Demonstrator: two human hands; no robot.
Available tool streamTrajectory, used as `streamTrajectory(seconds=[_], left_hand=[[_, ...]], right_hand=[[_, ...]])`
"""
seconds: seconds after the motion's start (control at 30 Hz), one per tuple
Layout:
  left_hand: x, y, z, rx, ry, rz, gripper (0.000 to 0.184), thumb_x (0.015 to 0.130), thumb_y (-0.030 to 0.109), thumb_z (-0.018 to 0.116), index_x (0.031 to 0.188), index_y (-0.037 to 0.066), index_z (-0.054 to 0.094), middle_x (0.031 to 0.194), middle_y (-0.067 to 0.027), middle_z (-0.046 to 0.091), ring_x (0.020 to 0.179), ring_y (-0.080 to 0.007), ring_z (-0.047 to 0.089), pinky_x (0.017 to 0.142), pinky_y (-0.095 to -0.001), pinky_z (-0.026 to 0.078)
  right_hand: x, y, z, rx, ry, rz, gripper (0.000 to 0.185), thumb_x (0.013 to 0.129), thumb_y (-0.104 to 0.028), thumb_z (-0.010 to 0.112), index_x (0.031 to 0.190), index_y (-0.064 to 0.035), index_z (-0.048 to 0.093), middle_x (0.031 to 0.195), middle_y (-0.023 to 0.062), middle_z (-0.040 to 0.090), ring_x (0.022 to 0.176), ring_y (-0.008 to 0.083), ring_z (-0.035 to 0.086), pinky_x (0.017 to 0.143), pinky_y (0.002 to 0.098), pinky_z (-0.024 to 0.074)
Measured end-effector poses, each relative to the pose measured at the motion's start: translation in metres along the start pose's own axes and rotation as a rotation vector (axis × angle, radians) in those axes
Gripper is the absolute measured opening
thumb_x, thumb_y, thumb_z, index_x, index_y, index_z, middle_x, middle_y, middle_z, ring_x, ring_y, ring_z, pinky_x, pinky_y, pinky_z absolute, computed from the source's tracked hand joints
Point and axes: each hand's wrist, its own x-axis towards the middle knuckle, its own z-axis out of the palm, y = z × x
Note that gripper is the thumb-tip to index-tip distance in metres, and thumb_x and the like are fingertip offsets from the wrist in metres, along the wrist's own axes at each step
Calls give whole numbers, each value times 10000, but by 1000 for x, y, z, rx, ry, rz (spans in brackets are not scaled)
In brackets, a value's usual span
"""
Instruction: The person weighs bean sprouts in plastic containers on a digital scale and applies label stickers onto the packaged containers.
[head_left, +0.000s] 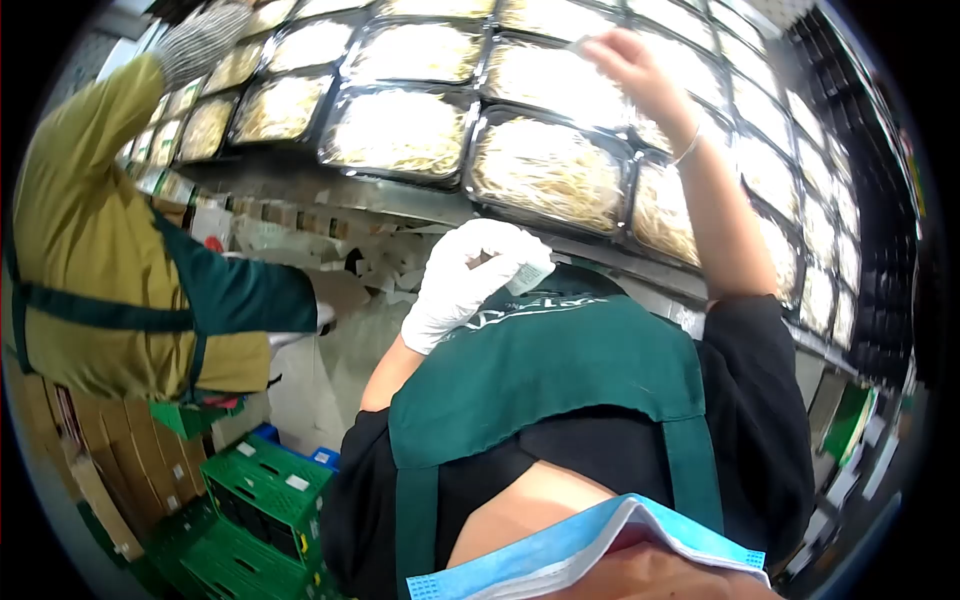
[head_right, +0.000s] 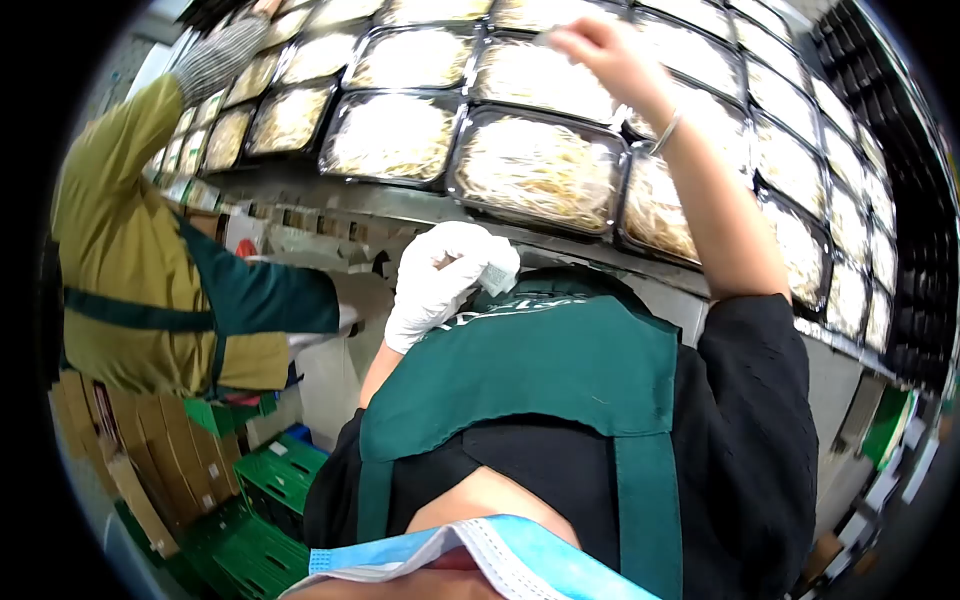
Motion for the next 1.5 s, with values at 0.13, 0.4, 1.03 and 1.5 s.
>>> streamTrajectory(seconds=[0.13,0.4,1.03,1.5], left_hand=[[-1,9,-8,-126,137,7,204,812,81,547,974,-42,565,885,-116,623,796,-166,601,723,-277,474],[1,10,-21,-285,128,77,366,803,87,566,1135,-52,497,1021,-130,600,876,-182,599,744,-281,486],[2,16,-24,-179,440,378,210,846,98,491,950,-79,536,1054,-254,562,729,-208,622,652,-308,505],[1,9,-34,-148,420,83,204,871,128,478,965,-54,481,992,-197,596,730,-162,593,656,-272,485]], right_hand=[[33,11,27,-443,-2,15,323,859,-333,504,847,-23,594,725,69,576,669,167,533,643,298,434],[61,18,64,-1146,-40,-78,346,865,-367,409,983,-68,536,827,169,604,763,342,575,711,441,441],[42,-29,4,-98,-164,-65,280,809,-334,579,860,-66,643,743,2,619,679,55,531,632,216,432],[174,105,-22,-1445,-472,71,385,850,-326,445,958,4,609,947,204,599,887,343,576,792,392,443]])
